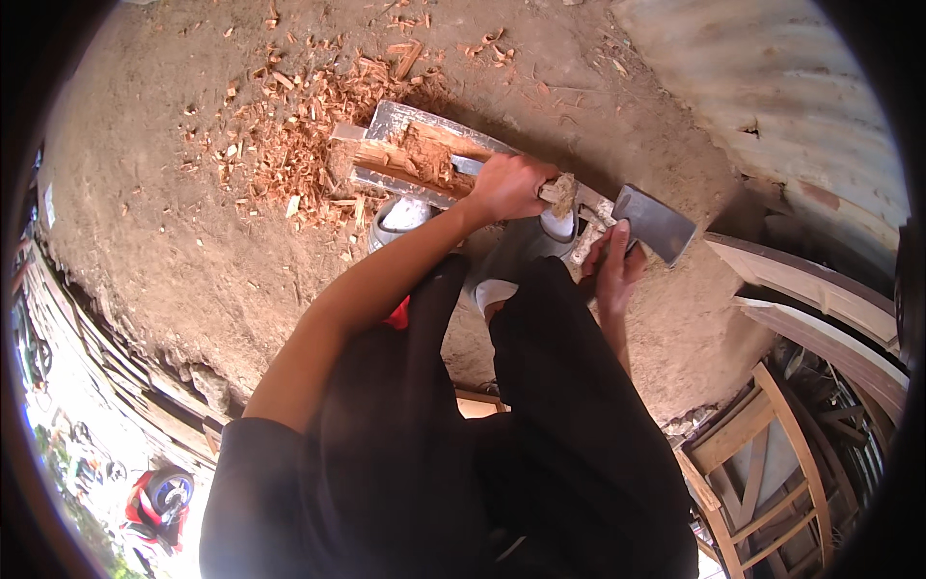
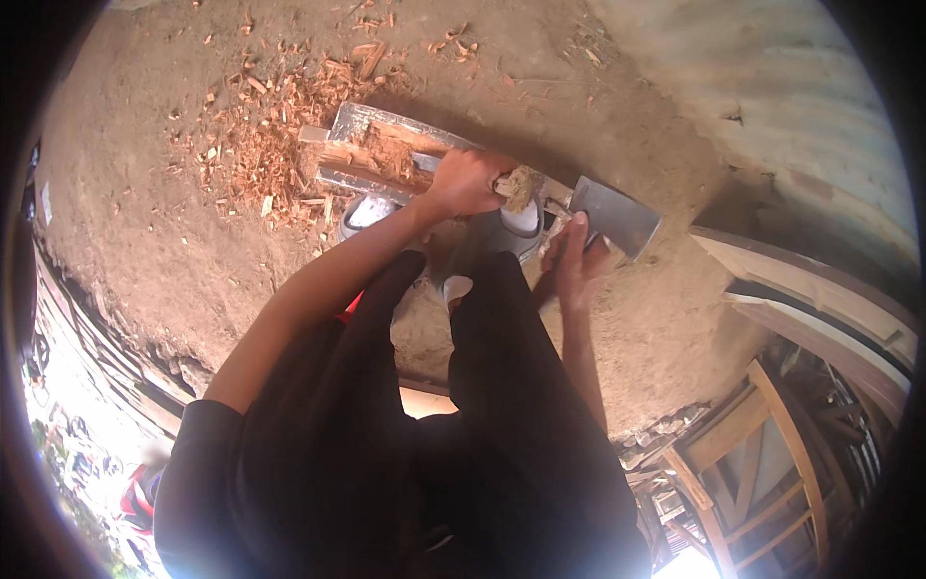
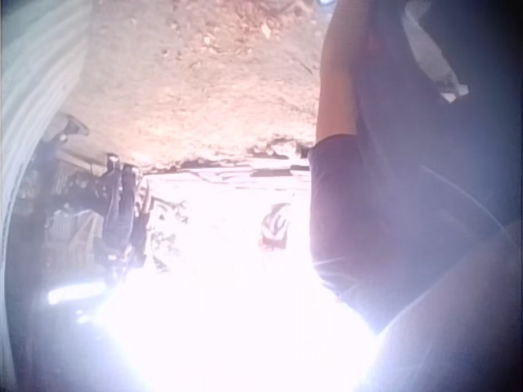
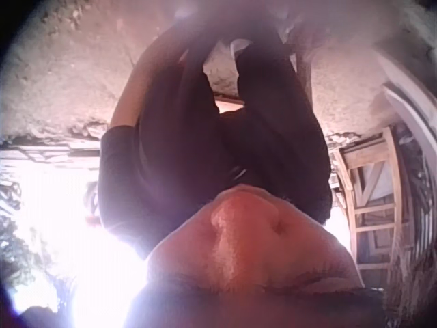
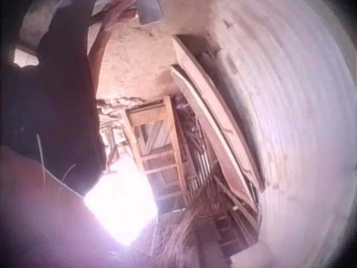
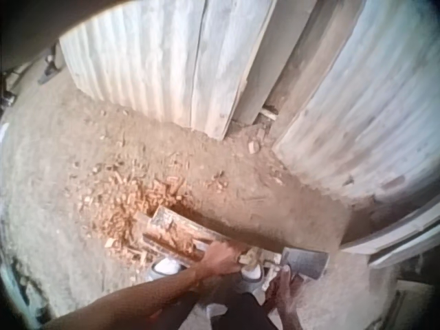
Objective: The person uses a hand axe to carve a piece of wood placed on a wooden support. They repeatedly strike the wood to remove shavings and shape the surface, occasionally clearing debris by hand.
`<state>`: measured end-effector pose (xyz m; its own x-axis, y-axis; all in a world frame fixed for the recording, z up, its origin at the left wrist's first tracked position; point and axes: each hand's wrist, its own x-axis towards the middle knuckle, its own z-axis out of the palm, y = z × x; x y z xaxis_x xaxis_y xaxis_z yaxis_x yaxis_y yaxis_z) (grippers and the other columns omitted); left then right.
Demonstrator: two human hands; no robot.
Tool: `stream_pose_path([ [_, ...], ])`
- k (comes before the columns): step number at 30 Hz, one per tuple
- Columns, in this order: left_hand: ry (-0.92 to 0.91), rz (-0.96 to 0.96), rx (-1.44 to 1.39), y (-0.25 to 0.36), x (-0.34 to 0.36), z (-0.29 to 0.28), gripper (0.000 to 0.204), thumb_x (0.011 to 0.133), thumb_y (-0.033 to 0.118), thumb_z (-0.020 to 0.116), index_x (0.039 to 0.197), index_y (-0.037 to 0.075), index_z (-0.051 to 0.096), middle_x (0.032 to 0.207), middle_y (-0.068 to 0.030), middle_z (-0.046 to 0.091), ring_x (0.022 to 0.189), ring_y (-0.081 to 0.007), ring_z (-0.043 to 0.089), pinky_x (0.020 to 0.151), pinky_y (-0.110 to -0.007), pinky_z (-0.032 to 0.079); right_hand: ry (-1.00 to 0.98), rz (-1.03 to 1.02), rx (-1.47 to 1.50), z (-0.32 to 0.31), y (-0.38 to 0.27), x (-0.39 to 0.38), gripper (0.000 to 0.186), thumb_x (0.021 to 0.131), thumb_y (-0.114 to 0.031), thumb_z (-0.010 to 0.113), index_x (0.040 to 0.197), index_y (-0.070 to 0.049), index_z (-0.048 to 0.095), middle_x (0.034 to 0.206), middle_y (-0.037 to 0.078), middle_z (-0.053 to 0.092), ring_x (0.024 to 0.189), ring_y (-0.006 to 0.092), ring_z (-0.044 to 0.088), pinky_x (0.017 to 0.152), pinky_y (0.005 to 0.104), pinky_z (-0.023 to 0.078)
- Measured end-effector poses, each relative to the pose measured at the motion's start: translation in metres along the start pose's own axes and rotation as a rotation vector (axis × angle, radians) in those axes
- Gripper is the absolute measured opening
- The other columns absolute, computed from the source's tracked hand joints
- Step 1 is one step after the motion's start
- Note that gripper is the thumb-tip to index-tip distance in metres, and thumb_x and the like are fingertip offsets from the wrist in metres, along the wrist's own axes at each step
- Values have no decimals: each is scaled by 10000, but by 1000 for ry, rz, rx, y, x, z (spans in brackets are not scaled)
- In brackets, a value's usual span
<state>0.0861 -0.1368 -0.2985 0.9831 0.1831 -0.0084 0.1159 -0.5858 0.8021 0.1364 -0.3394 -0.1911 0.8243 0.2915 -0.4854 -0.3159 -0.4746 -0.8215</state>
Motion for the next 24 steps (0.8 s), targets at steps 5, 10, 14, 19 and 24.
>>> stream_pose_path([
  [5,-31,31,27,0,0,-8,268,724,272,731,974,175,727,895,-99,744,850,-335,729,692,-479,572,-123,96,-102,3,6,10,468,1066,-396,550,784,-21,557,550,38,511,423,139,513,402,306,395],
  [10,-14,19,-7,3,1,-9,223,724,269,729,923,169,709,878,-100,740,831,-339,728,686,-478,568,144,90,94,19,-6,-10,469,1054,-409,569,784,-25,567,556,49,528,445,142,525,403,305,402],
  [14,-22,32,-10,1,3,-8,216,725,269,727,916,171,706,848,-108,735,819,-341,726,668,-482,559,-91,61,-328,7,5,8,495,1062,-419,547,761,-26,572,558,46,535,434,149,524,408,301,410],
  [19,-18,-2,18,2,2,-9,207,740,285,726,909,167,707,837,-111,734,815,-343,726,660,-485,555,112,-53,-5,16,-16,0,500,1091,-410,496,742,-54,529,543,46,515,405,134,477,395,296,382],
  [24,3,46,-1,-3,2,-8,217,743,289,727,921,168,715,856,-108,739,811,-341,728,659,-478,563,-105,113,-140,2,-2,13,491,1087,-436,505,770,-61,520,552,48,505,407,139,480,380,302,385],
])
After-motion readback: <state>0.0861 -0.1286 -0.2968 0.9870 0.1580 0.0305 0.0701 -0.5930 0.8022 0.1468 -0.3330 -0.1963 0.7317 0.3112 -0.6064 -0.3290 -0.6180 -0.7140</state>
